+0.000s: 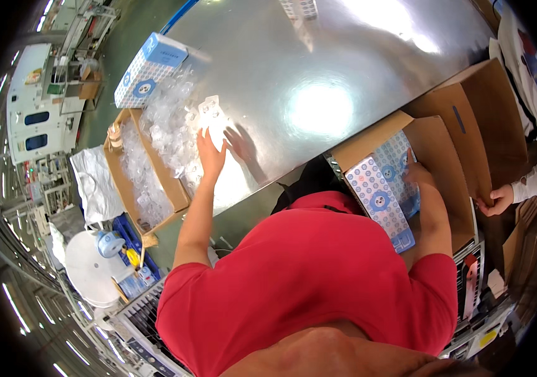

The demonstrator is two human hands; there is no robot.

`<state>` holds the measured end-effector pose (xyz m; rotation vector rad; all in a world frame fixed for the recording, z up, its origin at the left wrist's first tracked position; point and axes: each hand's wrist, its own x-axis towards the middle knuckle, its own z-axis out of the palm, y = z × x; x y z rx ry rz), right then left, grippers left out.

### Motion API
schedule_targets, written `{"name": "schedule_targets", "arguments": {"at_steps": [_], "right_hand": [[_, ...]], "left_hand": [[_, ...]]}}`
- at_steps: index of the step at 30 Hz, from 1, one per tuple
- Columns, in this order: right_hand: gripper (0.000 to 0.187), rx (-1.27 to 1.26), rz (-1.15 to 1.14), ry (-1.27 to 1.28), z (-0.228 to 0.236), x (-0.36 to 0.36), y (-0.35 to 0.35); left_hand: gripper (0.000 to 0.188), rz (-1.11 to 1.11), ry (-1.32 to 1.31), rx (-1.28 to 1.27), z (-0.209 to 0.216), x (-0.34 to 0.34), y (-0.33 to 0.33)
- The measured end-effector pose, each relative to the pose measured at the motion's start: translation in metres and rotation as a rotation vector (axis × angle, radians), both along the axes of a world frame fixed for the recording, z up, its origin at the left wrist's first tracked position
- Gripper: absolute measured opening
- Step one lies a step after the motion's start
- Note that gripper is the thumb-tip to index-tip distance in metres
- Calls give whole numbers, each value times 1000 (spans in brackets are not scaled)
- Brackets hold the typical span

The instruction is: The person packs small blue and white patterned boxes into larger brown cardboard shipping boxes. They place the small boxes into the larger ones, add bubble wrap for cushioning, and then fold the flaps of the cardboard boxes closed.

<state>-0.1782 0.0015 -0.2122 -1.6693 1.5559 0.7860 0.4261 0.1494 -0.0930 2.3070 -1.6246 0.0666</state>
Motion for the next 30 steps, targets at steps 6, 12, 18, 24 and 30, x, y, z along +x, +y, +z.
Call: {"name": "schedule_targets", "arguments": {"at_steps": [6, 12, 18, 24, 30], "right_hand": [[57, -366, 45, -293, 60, 24, 0], [24, -687, -322, -703, 117, 70, 38], [47, 172, -1253, -1585, 170, 201, 21], [41, 329, -1389, -1722, 146, 189, 12], [47, 548, -1364, -1854, 138, 118, 26]], "left_hand": [[45, 108, -278, -29, -6, 59, -81], [8, -355, 166, -148, -59, -44, -128], [3, -778, 533, -470, 37, -265, -157], [23, -672, 806, -336, 53, -263, -137], [30, -31, 263, -281, 14, -49, -19]]}}
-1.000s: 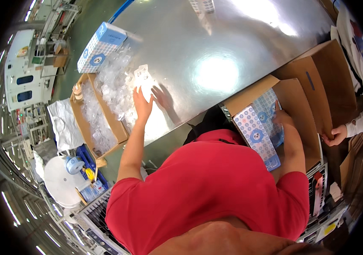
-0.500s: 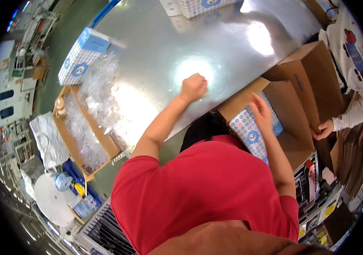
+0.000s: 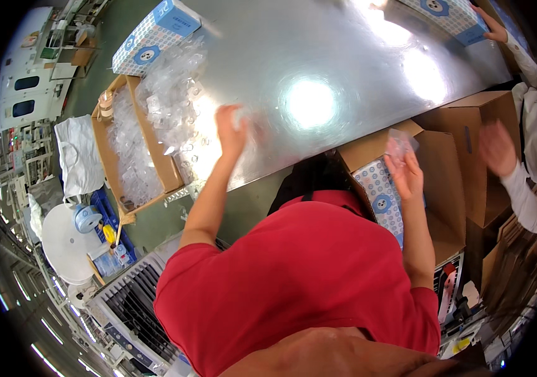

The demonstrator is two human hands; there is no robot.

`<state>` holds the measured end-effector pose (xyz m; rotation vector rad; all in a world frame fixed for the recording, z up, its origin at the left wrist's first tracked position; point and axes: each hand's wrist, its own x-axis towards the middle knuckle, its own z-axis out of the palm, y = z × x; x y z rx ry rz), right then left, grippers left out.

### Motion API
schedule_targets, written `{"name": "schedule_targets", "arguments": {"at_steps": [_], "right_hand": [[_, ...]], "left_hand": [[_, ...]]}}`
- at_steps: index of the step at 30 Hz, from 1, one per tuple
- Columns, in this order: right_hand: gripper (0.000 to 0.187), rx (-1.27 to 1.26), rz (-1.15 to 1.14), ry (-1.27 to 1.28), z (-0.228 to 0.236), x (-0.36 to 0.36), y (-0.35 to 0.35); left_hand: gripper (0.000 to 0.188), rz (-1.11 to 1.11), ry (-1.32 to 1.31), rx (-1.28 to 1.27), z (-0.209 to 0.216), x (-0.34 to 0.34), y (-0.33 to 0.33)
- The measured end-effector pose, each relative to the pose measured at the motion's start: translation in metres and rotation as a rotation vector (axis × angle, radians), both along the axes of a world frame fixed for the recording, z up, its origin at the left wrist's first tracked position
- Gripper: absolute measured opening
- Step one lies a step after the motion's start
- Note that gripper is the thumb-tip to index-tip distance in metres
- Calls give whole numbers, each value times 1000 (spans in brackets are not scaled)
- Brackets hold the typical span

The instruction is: The person packs small blue and white patterned boxes into larger brown cardboard shipping boxes. They place the small boxes into the larger ones, add bubble wrap for cushioning, and then fold the flaps of the cardboard boxes closed.

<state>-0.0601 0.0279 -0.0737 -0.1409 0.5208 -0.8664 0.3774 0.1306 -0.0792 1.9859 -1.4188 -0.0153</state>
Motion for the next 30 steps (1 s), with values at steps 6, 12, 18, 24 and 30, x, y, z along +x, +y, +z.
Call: {"name": "schedule_targets", "arguments": {"at_steps": [6, 12, 18, 24, 30], "right_hand": [[45, 47, -137, 34, -51, -81, 13], [35, 90, -80, 205, -159, -106, 15], [61, 312, -108, 1251, -183, -106, 22], [54, -6, 54, 1547, -202, -144, 56], [35, -310, 325, 1696, -170, -145, 68]], "left_hand": [[27, 283, -350, 471, -20, 90, 114], [16, -92, 545, 94, 11, -18, -1], [31, -870, 602, 279, 75, -211, -99], [35, -1022, 98, 377, -1, -287, -125], [27, -771, 38, 296, -46, -214, -111]]}}
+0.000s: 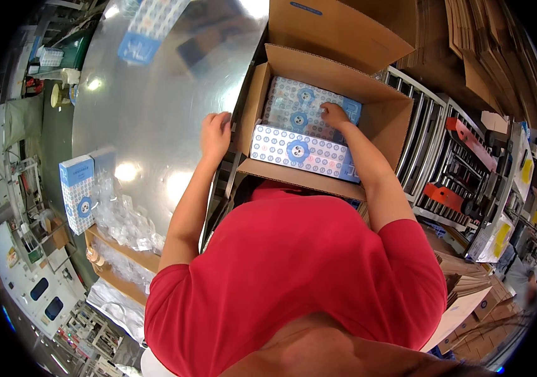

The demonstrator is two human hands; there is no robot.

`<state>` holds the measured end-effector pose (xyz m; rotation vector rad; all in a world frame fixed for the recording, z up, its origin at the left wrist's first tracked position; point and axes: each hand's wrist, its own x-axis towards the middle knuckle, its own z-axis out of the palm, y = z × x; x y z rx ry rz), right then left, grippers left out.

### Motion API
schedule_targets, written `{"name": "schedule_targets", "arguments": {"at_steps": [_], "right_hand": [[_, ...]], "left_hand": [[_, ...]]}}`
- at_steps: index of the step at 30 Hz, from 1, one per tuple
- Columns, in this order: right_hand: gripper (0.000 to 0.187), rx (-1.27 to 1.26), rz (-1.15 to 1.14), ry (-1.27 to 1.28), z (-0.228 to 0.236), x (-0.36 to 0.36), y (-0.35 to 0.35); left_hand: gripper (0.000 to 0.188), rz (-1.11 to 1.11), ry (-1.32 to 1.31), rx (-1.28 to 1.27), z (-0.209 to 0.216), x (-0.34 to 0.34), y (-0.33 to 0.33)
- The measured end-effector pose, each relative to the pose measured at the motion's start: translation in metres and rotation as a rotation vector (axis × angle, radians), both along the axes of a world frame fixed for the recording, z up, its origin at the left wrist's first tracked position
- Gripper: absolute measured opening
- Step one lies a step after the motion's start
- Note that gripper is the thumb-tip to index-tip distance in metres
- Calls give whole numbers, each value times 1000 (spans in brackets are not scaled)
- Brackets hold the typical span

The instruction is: The person packs small blue and white patterned boxes into larger brown cardboard shipping boxes. They place the small boxes into the larger ones, add bubble wrap for cushioning, and then fold the flaps of the cardboard boxes closed.

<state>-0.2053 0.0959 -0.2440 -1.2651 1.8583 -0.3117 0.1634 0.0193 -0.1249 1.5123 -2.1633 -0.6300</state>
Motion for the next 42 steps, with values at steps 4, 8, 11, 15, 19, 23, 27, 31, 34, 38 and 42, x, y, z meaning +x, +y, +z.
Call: {"name": "schedule_targets", "arguments": {"at_steps": [4, 8, 11, 15, 19, 23, 27, 31, 34, 38, 42], "right_hand": [[33, -201, 436, 165, 39, 31, -13], [39, -476, 789, 243, 35, 66, -22], [43, -367, 853, 314, 26, 78, -28], [41, -148, 411, 253, 36, 75, -33], [32, 165, -53, 334, 14, 50, -22], [28, 88, 65, -22, 17, 35, -32], [31, 386, 499, 263, 21, 22, -31], [36, 227, 707, 244, 12, -2, -3], [35, 146, 503, 123, 69, 16, -7], [42, 64, 377, 59, 115, 38, -5], [47, 28, 323, -57, 137, 62, -1]], "left_hand": [[37, -3, -101, -130, 7, 26, 25], [46, -18, -263, -250, -3, 33, 39], [48, -1, -292, -235, -5, 31, 41], [49, 8, -255, -231, -9, 39, 44], [48, -11, -226, -259, -7, 37, 41], [46, -22, -174, -259, -4, 41, 40], [47, -20, 52, -191, -12, 58, 25], [50, 45, 2, -367, 7, 74, -68], [56, 181, -175, -583, 37, 111, -181], [73, 597, -384, -440, 132, 140, -322], [102, 727, -306, 137, 167, 147, -360]]}}
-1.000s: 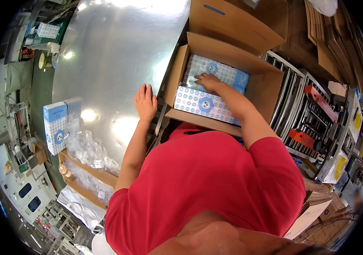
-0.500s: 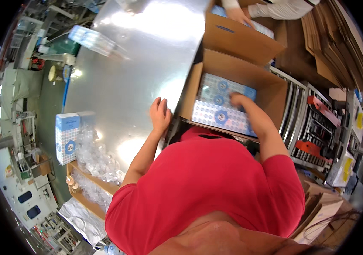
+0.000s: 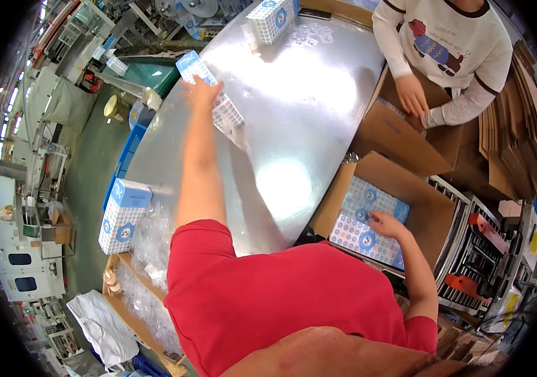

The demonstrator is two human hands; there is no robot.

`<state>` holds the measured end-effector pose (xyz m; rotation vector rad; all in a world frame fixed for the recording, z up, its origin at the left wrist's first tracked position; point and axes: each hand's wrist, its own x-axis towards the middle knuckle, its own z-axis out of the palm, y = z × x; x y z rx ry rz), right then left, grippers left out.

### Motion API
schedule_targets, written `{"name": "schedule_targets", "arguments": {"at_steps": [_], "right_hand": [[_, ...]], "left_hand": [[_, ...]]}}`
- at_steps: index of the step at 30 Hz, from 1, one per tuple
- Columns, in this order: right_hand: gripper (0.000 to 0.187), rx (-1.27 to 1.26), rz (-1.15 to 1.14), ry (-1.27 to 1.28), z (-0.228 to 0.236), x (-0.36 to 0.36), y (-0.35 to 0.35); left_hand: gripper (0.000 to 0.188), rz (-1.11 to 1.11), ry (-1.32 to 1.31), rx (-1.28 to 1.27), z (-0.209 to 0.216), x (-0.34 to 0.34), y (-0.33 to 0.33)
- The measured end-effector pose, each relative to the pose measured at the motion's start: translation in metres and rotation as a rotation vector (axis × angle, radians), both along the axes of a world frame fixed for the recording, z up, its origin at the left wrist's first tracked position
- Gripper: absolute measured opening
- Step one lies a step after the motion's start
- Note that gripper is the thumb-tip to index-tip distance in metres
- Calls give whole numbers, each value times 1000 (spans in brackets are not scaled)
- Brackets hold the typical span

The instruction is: The person packs small blue and white patterned boxes into larger brown cardboard shipping boxes. They place the small boxes into the larger ones, add bubble wrap for cushioning, and then fold the flaps of the cardboard boxes closed.

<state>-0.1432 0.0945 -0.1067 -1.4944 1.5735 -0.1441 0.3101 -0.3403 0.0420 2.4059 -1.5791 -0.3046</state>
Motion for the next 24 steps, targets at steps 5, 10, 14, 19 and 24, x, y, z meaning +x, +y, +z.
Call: {"name": "schedule_targets", "arguments": {"at_steps": [5, 10, 14, 19, 24], "right_hand": [[41, -123, 176, 104, 36, 47, -40], [52, -753, 163, 66, 105, 117, -132], [83, -894, 488, 279, 150, 159, -182], [104, -800, 689, 285, 133, 165, -187], [99, -746, 660, 277, 137, 169, -185]], "left_hand": [[104, -167, -82, 85, -38, 3, 4], [98, -637, -125, 124, -27, -31, 122], [91, -1147, -63, 109, -19, -42, 230], [91, -998, 282, 215, -25, -33, 251], [92, -631, 386, 33, -105, 10, 181]]}}
